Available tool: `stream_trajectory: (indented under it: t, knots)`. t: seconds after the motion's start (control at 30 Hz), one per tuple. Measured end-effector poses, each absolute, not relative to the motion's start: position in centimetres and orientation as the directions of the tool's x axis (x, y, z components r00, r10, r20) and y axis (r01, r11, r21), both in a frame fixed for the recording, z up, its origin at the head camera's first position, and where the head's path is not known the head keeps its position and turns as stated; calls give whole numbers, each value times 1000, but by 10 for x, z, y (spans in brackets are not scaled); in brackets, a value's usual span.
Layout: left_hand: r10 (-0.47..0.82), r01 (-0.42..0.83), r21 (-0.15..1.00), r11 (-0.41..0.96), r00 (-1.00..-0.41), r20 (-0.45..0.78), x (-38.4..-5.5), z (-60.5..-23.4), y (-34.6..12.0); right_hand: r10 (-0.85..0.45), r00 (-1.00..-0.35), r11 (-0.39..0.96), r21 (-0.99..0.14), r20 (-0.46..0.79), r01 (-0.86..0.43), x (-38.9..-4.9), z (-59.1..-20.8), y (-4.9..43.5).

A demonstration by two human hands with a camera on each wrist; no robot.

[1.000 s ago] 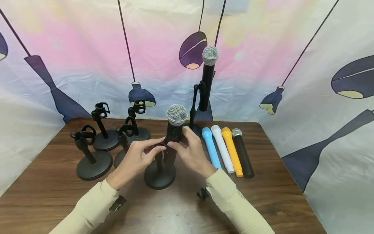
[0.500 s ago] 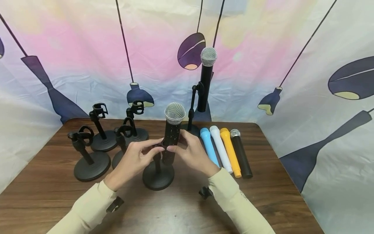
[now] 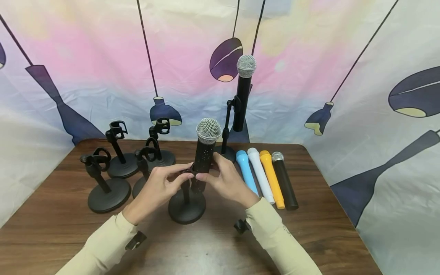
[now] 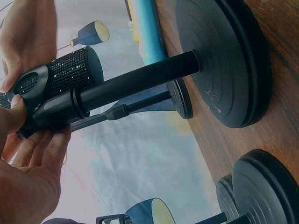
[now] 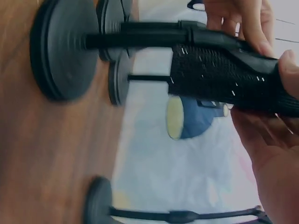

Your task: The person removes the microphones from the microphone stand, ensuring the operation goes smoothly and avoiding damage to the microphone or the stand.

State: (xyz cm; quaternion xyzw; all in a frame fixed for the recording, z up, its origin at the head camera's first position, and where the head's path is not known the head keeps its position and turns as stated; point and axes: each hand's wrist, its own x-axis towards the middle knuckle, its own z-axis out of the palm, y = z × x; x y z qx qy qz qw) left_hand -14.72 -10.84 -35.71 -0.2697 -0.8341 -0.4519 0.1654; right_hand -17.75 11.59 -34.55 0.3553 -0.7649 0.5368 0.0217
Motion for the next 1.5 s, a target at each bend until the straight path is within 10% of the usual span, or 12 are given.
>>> stream_trajectory:
  t: [1.5]
  knots:
    - [313,577,692,433,-817,485,-147,-355,-110,-551,-748,277,-765,370,-582,-176,-335,133]
